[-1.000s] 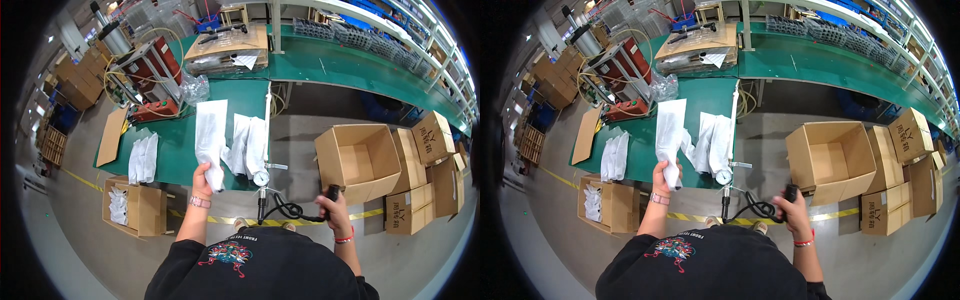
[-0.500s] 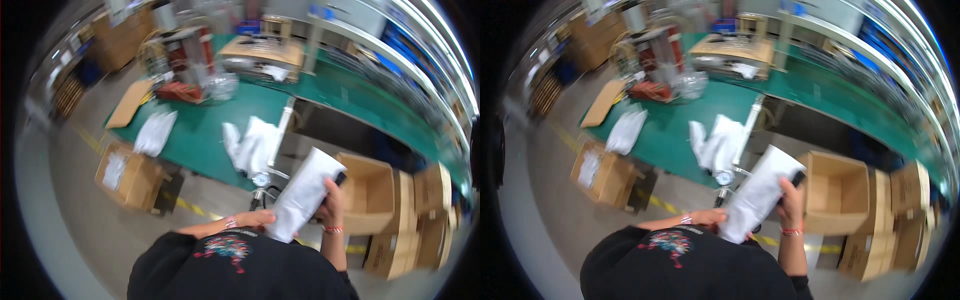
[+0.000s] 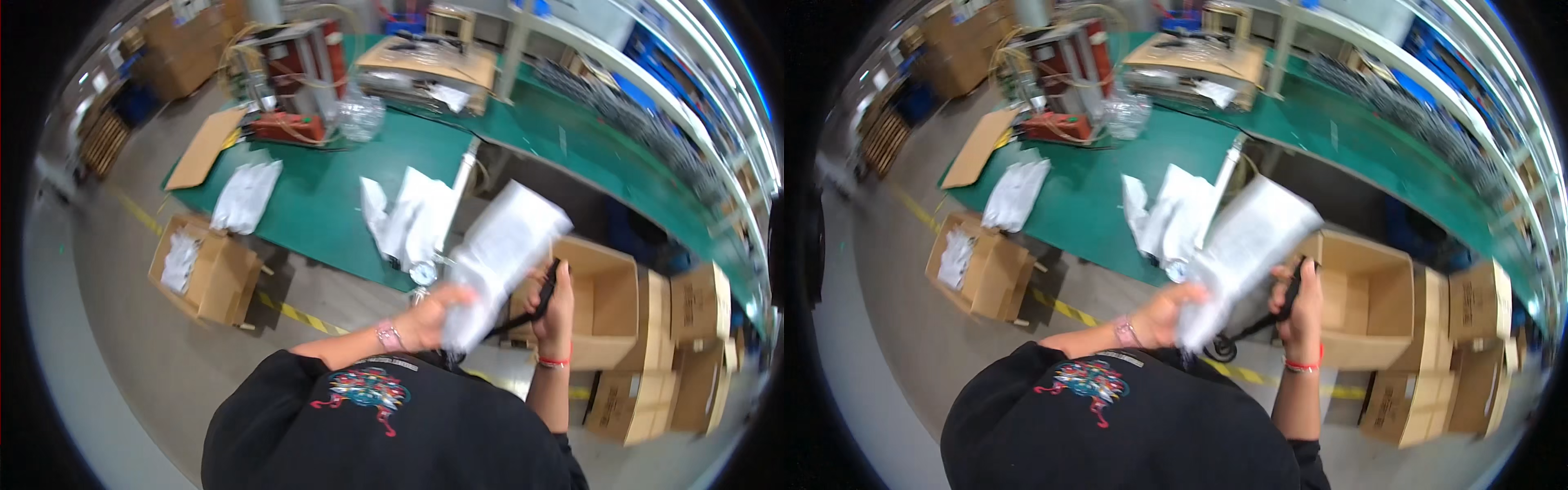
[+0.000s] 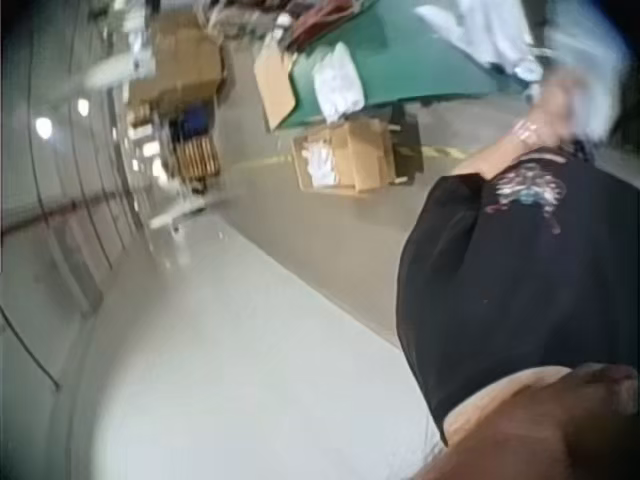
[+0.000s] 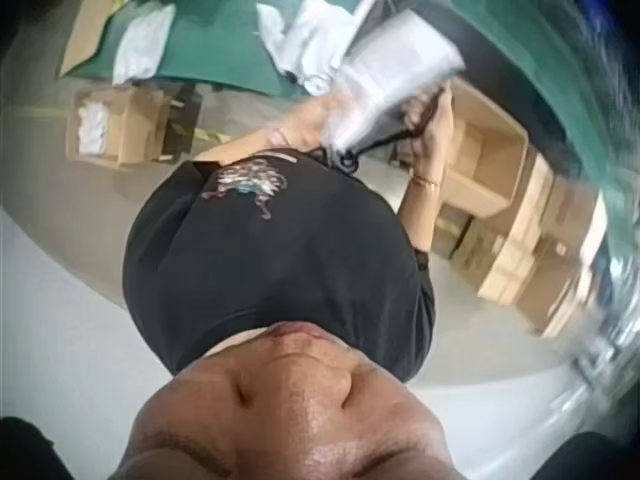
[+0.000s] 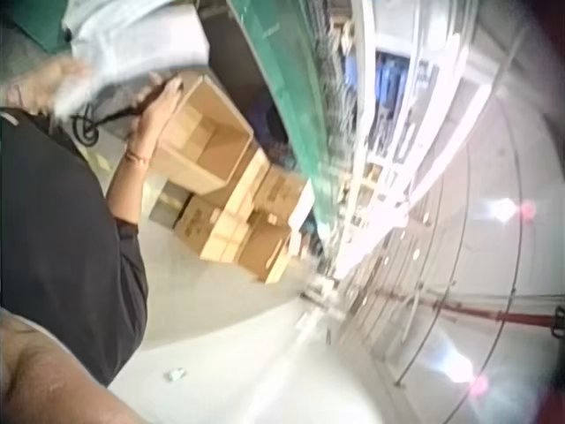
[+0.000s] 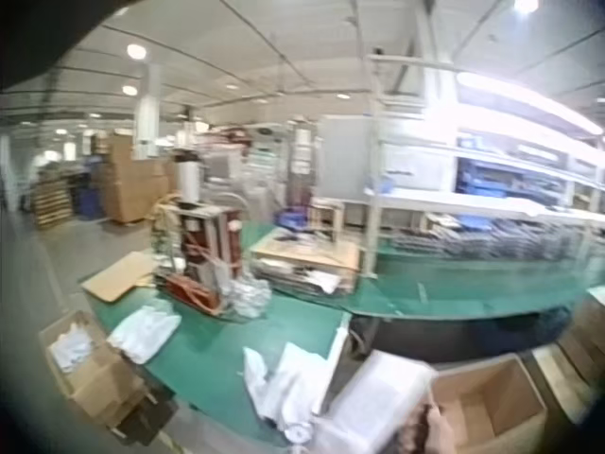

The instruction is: The person takes wrapped components out of a cardboard box onto a workbench. The person then connects the wrapped components one at a time to an air pressure hose fixture to test them.

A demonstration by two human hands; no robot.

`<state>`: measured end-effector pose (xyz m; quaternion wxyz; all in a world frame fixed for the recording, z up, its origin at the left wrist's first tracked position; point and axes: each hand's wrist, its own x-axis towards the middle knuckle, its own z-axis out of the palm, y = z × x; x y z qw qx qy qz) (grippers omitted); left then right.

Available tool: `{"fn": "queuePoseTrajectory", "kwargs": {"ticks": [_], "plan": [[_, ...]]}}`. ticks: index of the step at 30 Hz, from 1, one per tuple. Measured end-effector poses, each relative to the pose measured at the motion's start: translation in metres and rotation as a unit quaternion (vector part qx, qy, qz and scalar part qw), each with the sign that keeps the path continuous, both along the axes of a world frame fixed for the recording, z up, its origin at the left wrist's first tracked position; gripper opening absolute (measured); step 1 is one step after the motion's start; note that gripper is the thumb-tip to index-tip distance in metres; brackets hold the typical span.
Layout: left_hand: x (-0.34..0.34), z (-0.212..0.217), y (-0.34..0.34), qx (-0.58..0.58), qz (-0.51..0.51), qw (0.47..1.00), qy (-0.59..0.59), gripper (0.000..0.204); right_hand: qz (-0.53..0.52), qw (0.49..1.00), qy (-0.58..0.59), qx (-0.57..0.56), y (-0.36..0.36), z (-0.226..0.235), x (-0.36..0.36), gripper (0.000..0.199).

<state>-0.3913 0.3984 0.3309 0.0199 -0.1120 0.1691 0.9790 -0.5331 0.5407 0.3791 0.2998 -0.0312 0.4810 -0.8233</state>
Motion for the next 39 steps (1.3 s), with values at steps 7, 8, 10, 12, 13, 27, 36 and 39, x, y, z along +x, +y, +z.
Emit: {"fn": "queuePoseTrajectory", "kwargs": {"ticks": [7, 8, 10, 12, 13, 27, 36, 39], "plan": [[-0.037, 0.035, -0.058, -0.019, 0.164, 0.986, -0.016, 0.036, 0.182, 0.968, 0.113, 0.132, 0.019, 0.005, 0.058, 0.022], [-0.038, 0.036, -0.057, -0.021, 0.17, 0.985, -0.009, 0.036, 0.173, 0.97, 0.111, 0.132, 0.017, 0.005, 0.068, 0.022], [-0.041, 0.037, -0.054, -0.024, 0.182, 0.983, 0.007, 0.035, 0.206, 0.94, 0.207, 0.179, 0.01, 0.005, 0.083, 0.02], [-0.041, 0.04, -0.047, -0.032, 0.185, 0.982, 0.012, 0.035, 0.195, 0.934, 0.233, 0.188, 0.011, 0.001, 0.087, 0.02], [-0.04, 0.042, -0.044, -0.04, 0.193, 0.98, 0.018, 0.034, 0.189, 0.927, 0.26, 0.196, 0.011, -0.002, 0.087, 0.02], [-0.029, 0.055, -0.003, -0.17, 0.238, 0.955, 0.053, 0.03, 0.166, 0.888, 0.348, 0.251, 0.005, 0.002, 0.097, 0.032], [-0.017, 0.059, -0.001, -0.202, 0.221, 0.953, 0.056, 0.027, 0.23, 0.938, 0.191, 0.175, 0.007, 0.014, 0.104, 0.033], [-0.015, 0.056, -0.001, -0.166, 0.158, 0.969, 0.095, 0.027, 0.359, 0.927, 0.06, 0.095, 0.012, 0.008, 0.096, 0.03]]}}
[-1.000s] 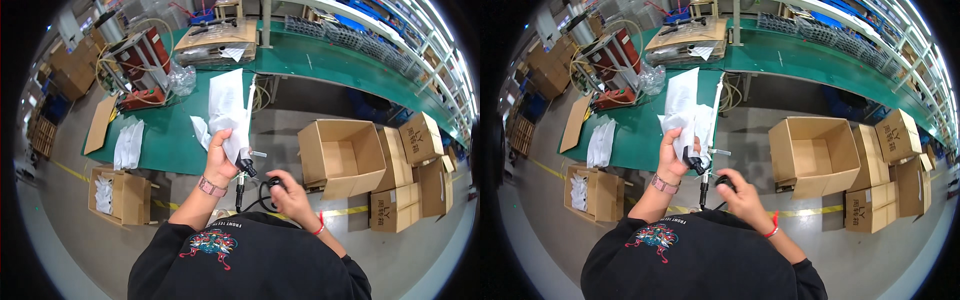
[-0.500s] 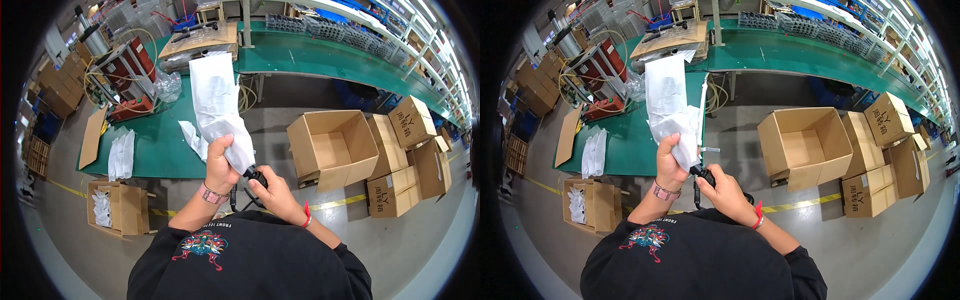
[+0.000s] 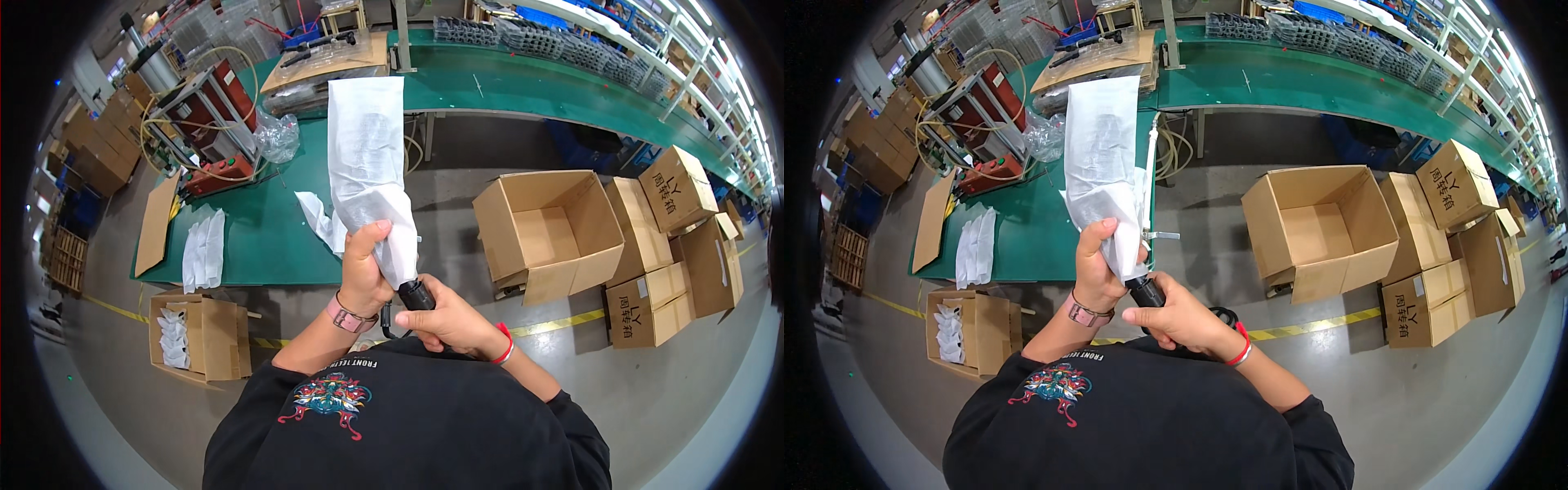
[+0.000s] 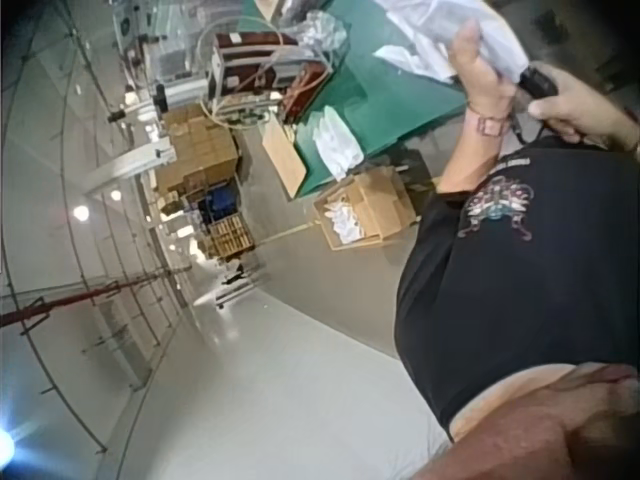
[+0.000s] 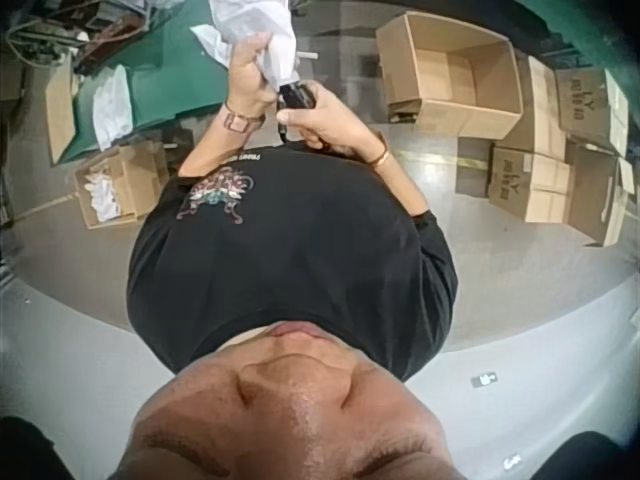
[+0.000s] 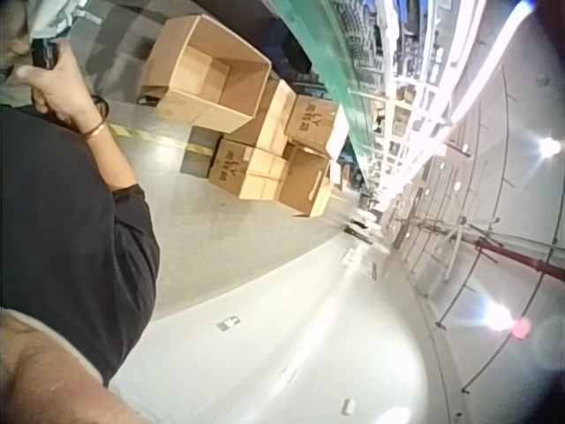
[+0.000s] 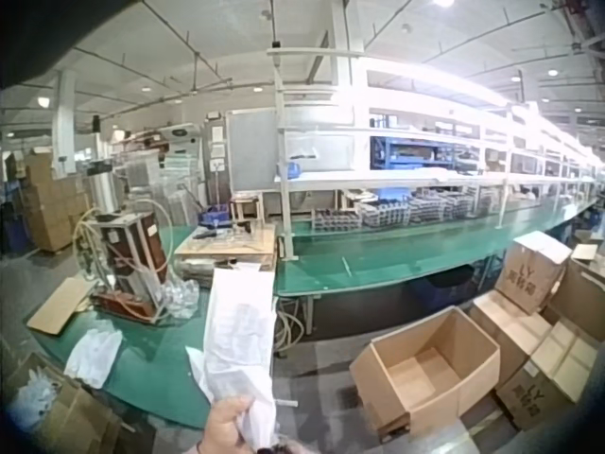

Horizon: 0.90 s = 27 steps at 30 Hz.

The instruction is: The person takes wrapped components out of a cardboard box onto a workbench. The person then connects the wrapped components one at a time to an air pressure hose fixture to test them.

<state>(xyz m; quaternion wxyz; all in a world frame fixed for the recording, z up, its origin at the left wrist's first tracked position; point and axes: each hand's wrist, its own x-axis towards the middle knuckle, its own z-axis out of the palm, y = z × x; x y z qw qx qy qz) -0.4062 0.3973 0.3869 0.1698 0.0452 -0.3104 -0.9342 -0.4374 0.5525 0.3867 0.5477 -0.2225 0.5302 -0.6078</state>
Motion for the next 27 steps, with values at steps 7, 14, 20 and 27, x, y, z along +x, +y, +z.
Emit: {"fn": "queuePoseTrajectory", "kwargs": {"ticks": [7, 14, 20, 27], "plan": [[-0.003, 0.0, 0.007, -0.009, 0.05, 0.997, -0.05, 0.029, 0.041, 0.991, -0.122, -0.041, -0.002, -0.007, -0.002, 0.028], [-0.005, -0.003, 0.007, -0.057, 0.072, 0.991, -0.096, 0.03, -0.099, 0.971, 0.216, 0.032, -0.01, -0.005, 0.006, 0.028], [-0.014, 0.028, -0.008, 0.052, 0.027, 0.992, -0.107, 0.034, -0.058, 0.983, 0.165, 0.058, -0.007, -0.002, -0.001, 0.03], [-0.021, 0.003, -0.043, 0.009, 0.016, 0.996, -0.09, 0.038, -0.069, 0.984, 0.154, 0.061, -0.012, 0.003, 0.004, 0.031]]}}
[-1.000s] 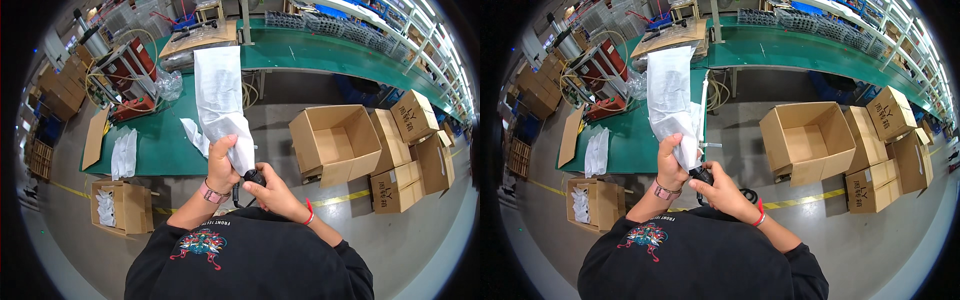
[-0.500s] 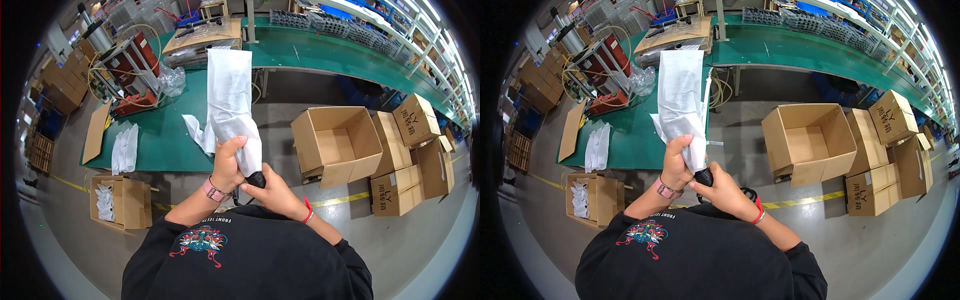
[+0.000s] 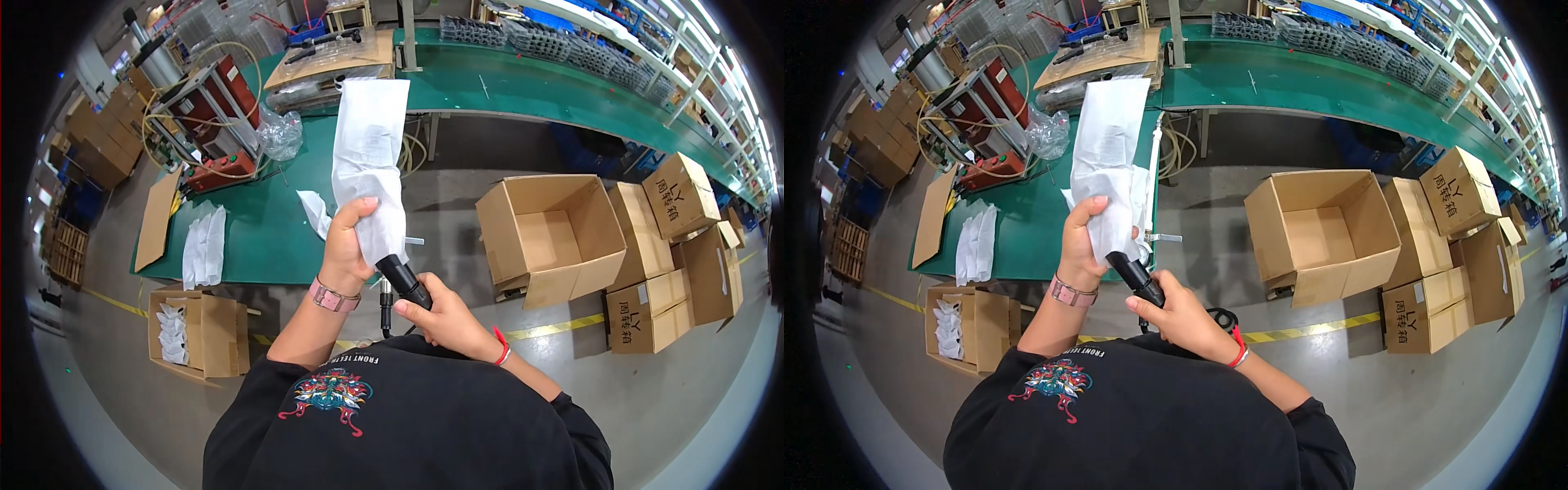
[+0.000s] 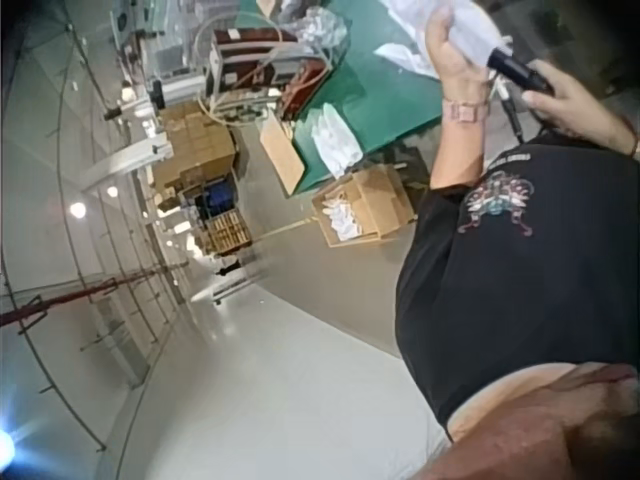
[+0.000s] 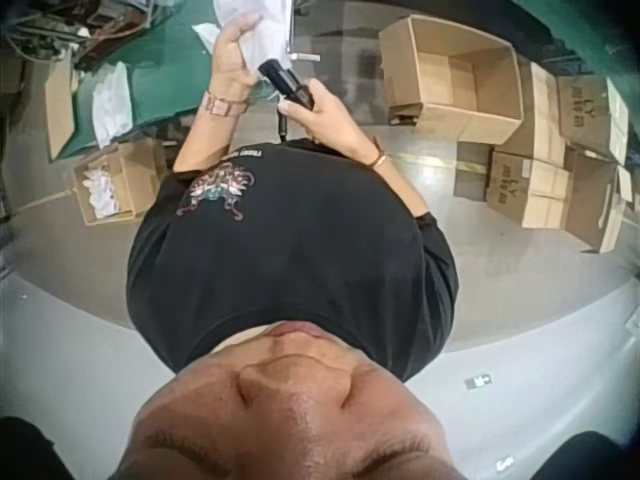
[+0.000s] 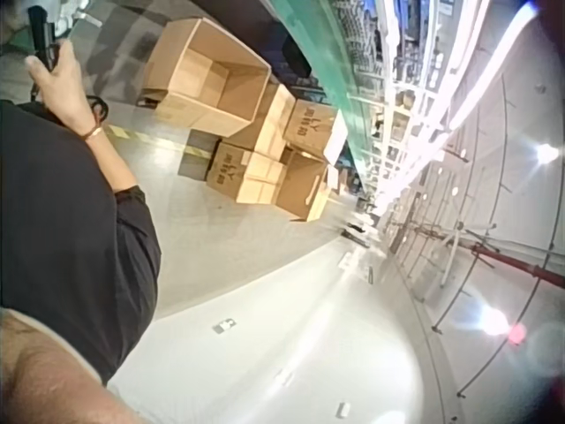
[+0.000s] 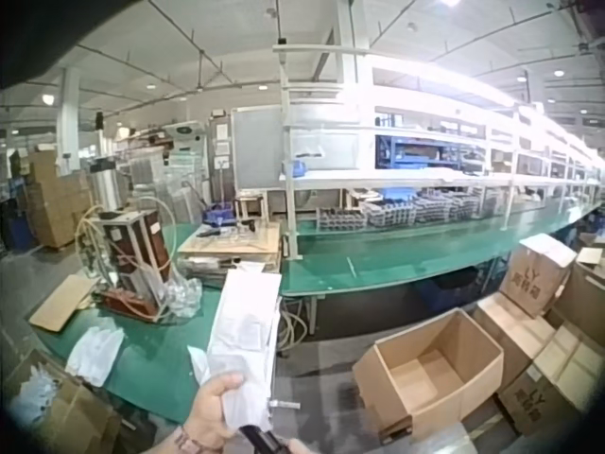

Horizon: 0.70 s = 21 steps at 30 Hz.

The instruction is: The person takes wrapped components out of a cardboard box onto a workbench. The person then connects the wrapped components one at a time to an air pressure hose fixture to test them.

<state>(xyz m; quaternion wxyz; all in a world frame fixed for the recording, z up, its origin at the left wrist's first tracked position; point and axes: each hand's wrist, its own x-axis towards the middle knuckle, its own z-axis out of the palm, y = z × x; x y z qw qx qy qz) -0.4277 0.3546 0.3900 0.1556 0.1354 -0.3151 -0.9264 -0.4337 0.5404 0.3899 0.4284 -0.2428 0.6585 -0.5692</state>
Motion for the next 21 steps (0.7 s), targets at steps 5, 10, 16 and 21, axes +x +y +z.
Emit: {"fn": "queuePoseTrajectory", "kwargs": {"ticks": [5, 10, 16, 21], "plan": [[0.004, -0.003, 0.001, 0.001, -0.024, 1.0, 0.011, 0.038, -0.024, 0.999, 0.0, -0.035, 0.004, -0.014, 0.002, 0.028], [0.007, -0.006, 0.006, 0.025, -0.045, 0.998, 0.03, 0.038, 0.091, 0.963, -0.227, -0.111, 0.006, -0.027, -0.006, 0.023], [0.007, -0.006, 0.008, 0.02, -0.057, 0.997, 0.051, 0.037, 0.109, 0.933, -0.317, -0.134, 0.002, -0.027, -0.009, 0.02], [0.007, -0.01, 0.005, 0.015, -0.065, 0.997, 0.041, 0.038, 0.054, 0.98, -0.177, -0.076, 0.0, -0.019, -0.003, 0.019]]}}
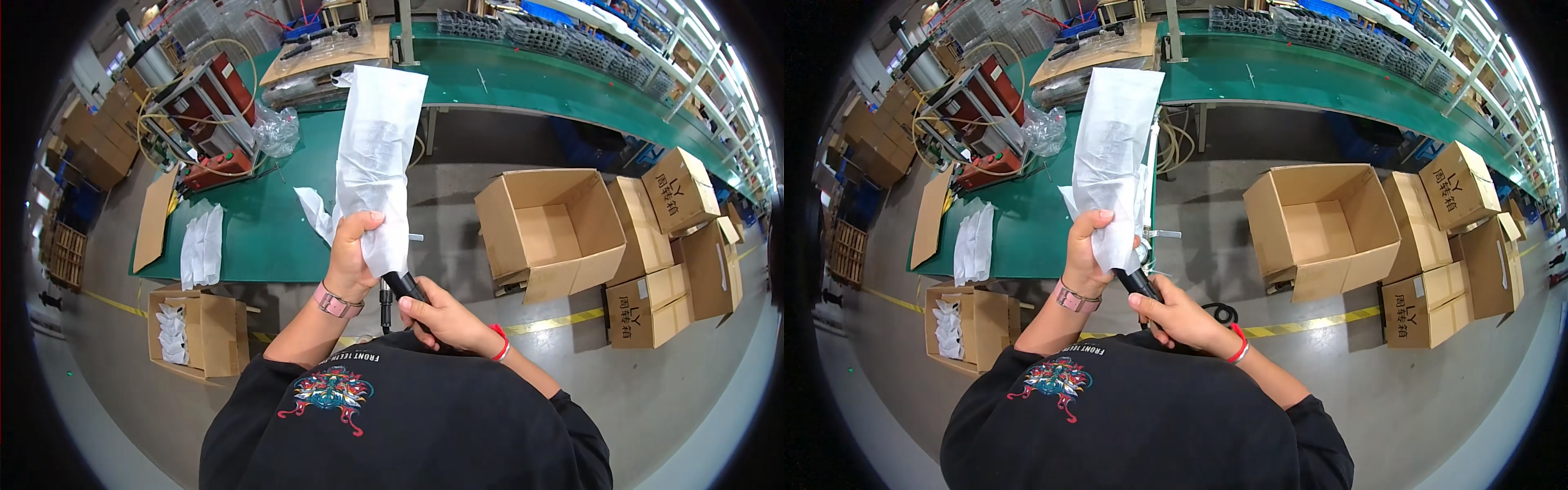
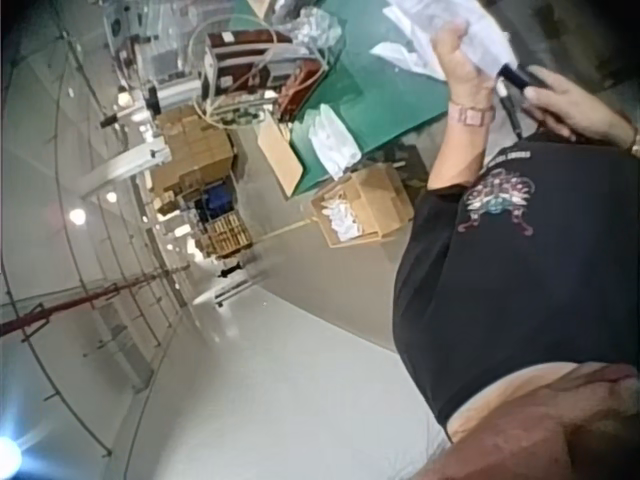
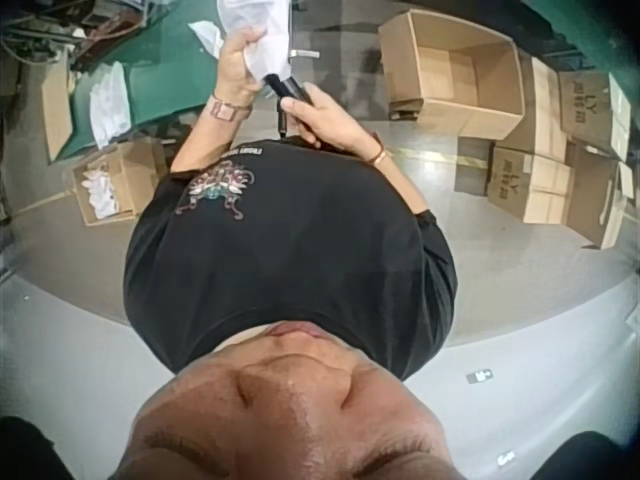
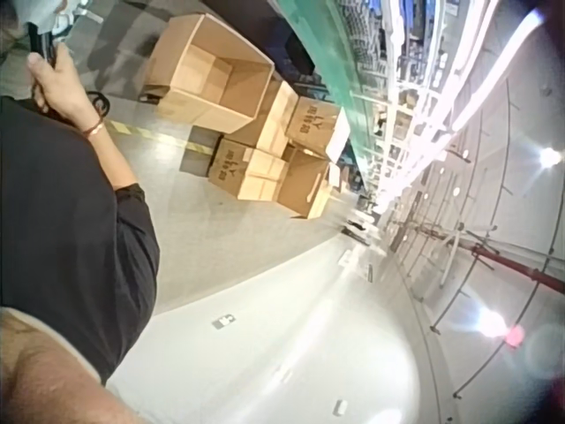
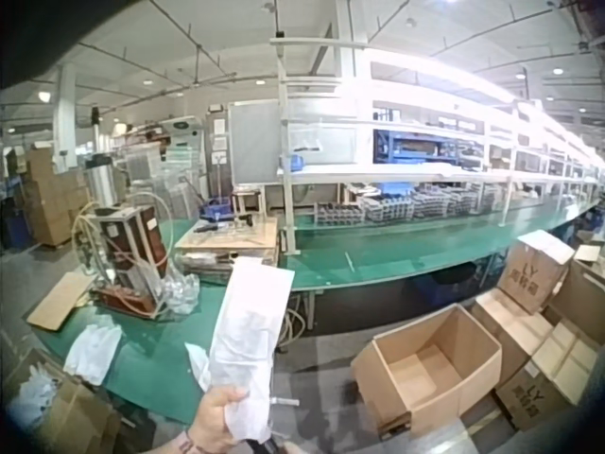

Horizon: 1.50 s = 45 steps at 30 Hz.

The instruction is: The person takes wrapped components out of a cardboard box onto a workbench. The person then connects the wrapped components one at a time to an air pressure hose fixture to test them.

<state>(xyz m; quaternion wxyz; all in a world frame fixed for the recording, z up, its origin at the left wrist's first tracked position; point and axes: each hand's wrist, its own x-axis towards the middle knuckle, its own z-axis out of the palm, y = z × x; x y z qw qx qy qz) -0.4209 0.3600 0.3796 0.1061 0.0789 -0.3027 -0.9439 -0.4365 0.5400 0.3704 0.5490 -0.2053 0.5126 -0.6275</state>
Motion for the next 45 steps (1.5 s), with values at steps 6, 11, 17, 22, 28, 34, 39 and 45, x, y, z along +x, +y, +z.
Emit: {"fn": "queuePoseTrajectory", "kwargs": {"ticks": [6, 11, 17, 22, 28, 34, 39, 45], "plan": [[-0.003, -0.001, 0.001, -0.023, 0.022, 0.999, -0.037, 0.04, -0.016, 0.999, -0.02, -0.025, 0.001, -0.006, 0.002, 0.018], [0.003, 0.002, 0.017, 0.005, 0.012, 0.998, -0.059, 0.04, -0.042, 0.994, -0.101, -0.031, 0.003, -0.01, 0.008, 0.017], [0.017, -0.009, 0.033, -0.005, -0.004, 0.996, -0.086, 0.039, -0.026, 1.0, -0.013, -0.004, 0.004, -0.012, 0.016, 0.018], [0.033, -0.011, 0.007, -0.031, 0.029, 0.996, -0.078, 0.034, -0.015, 0.996, 0.091, -0.01, -0.002, -0.058, -0.006, 0.021], [0.1, -0.043, -0.044, 0.011, 0.074, 0.992, -0.097, 0.031, -0.143, 0.975, -0.081, 0.149, -0.053, -0.163, -0.084, 0.024], [0.161, -0.077, -0.049, -0.03, 0.206, 0.955, -0.211, 0.034, -0.101, 0.91, -0.394, -0.083, -0.093, -0.283, -0.133, 0.023], [0.205, -0.067, -0.045, -0.009, 0.351, 0.91, -0.221, 0.034, -0.016, 0.941, -0.337, 0.042, -0.191, -0.181, -0.076, 0.022], [0.231, -0.078, -0.058, 0.004, 0.377, 0.899, -0.222, 0.036, -0.038, 0.97, -0.224, 0.086, -0.207, -0.164, -0.086, 0.022]]}}
